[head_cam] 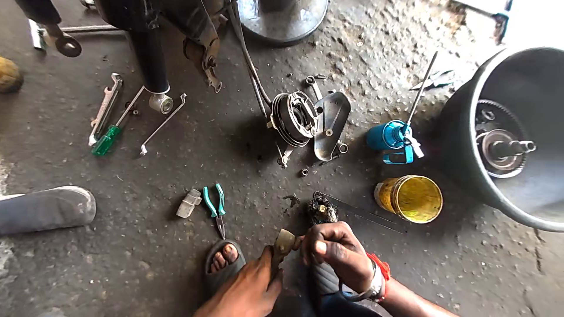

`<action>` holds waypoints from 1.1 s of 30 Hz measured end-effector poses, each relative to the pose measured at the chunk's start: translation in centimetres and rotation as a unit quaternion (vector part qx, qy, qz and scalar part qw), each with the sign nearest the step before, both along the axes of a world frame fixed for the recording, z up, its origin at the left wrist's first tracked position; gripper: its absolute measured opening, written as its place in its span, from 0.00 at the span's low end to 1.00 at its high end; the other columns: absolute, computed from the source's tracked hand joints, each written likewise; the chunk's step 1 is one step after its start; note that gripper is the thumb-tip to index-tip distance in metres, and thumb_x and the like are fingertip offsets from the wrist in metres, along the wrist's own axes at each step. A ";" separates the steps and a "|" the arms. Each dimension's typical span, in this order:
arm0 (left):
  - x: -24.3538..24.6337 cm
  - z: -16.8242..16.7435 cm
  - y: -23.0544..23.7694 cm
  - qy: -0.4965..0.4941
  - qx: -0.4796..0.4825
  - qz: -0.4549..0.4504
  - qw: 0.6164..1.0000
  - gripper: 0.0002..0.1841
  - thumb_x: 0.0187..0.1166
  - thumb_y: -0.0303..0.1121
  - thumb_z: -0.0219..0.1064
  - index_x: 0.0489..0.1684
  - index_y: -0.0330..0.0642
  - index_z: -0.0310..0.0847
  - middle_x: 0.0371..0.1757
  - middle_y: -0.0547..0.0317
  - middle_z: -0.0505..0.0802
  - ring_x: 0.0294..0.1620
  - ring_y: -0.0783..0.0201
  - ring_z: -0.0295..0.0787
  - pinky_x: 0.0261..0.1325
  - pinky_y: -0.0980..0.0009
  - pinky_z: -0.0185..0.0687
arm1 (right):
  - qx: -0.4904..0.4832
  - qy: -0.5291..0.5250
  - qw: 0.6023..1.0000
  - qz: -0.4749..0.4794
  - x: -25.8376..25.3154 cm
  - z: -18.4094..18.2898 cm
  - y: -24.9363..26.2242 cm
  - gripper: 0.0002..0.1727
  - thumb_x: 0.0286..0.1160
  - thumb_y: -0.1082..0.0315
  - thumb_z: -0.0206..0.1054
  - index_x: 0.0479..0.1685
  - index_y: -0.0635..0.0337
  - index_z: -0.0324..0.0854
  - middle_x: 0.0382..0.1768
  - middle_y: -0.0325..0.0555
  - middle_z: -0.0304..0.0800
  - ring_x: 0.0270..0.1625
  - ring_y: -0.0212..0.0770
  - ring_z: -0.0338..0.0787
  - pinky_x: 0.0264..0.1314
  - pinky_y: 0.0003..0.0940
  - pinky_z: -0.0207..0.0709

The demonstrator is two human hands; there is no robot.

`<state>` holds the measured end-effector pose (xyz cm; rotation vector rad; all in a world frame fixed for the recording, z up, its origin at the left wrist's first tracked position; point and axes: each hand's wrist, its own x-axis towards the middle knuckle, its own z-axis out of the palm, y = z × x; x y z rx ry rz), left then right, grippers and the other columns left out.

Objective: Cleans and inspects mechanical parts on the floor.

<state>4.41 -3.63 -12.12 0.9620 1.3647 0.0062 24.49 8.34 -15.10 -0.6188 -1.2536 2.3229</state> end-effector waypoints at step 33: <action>0.2 -2.5 -1.7 -0.202 -0.064 0.426 0.880 0.12 0.82 0.40 0.70 0.50 0.41 0.82 0.25 0.64 0.88 0.15 0.70 0.80 0.19 0.73 0.82 | 0.156 -0.367 0.895 0.199 1.5 -0.9 1.8 0.20 0.73 0.53 0.74 0.52 0.60 0.88 0.45 0.45 0.94 0.45 0.38 0.93 0.54 0.40 0.88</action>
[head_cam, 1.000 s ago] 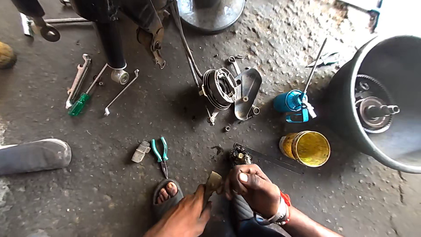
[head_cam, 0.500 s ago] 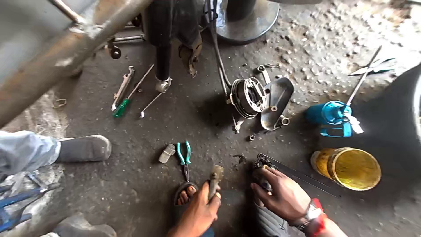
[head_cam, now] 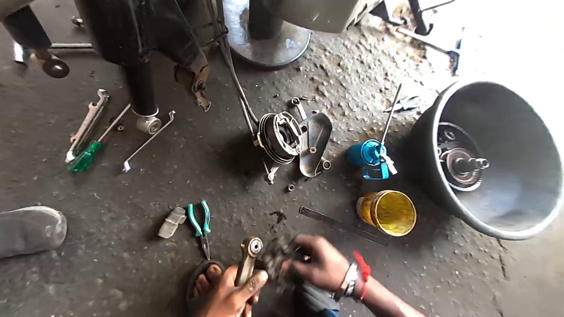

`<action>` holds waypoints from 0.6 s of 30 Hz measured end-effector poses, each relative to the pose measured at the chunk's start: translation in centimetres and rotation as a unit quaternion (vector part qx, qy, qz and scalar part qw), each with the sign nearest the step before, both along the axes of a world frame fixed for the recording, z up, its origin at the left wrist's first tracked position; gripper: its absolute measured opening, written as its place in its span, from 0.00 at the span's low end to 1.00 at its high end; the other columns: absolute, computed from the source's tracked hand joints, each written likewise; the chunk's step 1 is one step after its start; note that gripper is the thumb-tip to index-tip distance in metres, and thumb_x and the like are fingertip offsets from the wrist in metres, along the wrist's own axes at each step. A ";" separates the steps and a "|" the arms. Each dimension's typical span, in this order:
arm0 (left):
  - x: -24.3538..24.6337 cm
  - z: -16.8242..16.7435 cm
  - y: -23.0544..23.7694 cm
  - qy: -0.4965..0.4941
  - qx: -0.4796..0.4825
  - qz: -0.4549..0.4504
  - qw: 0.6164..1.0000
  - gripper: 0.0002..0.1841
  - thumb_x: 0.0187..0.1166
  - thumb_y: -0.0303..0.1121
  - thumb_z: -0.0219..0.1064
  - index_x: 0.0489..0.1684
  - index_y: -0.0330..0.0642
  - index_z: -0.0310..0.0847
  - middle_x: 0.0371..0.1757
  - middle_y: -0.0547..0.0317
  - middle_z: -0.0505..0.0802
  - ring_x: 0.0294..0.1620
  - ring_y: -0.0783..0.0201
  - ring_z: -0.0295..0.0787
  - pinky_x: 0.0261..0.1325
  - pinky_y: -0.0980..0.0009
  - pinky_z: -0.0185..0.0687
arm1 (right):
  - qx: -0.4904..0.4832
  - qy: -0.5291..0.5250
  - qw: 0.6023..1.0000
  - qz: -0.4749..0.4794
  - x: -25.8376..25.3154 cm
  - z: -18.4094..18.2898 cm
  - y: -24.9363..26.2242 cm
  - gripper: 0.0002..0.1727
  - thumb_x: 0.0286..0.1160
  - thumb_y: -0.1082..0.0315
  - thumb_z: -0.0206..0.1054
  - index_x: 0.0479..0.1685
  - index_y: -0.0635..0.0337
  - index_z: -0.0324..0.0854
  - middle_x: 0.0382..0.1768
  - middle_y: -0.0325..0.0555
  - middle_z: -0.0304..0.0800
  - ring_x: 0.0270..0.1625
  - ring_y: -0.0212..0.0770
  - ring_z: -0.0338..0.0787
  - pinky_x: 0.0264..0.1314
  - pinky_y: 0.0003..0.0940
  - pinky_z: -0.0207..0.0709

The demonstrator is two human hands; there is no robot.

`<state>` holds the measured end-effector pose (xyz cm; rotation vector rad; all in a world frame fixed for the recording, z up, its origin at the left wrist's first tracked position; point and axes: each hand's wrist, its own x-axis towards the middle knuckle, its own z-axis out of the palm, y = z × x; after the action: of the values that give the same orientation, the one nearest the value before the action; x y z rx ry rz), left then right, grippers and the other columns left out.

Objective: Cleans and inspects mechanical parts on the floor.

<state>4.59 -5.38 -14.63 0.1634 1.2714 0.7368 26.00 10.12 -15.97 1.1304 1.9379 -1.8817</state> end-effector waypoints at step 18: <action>-0.2 -1.3 -2.2 0.123 0.032 -0.065 0.990 0.08 0.69 0.33 0.76 0.39 0.40 0.85 0.29 0.70 0.91 0.27 0.76 0.88 0.35 0.73 0.89 | 0.423 -0.244 0.869 0.080 2.7 -4.8 14.5 0.20 0.79 0.66 0.67 0.69 0.46 0.87 0.58 0.53 0.92 0.61 0.60 0.89 0.61 0.59 0.82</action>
<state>4.37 -7.60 -15.90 0.3961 1.4573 0.6585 28.69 24.60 -20.73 1.3905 2.4448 -0.5053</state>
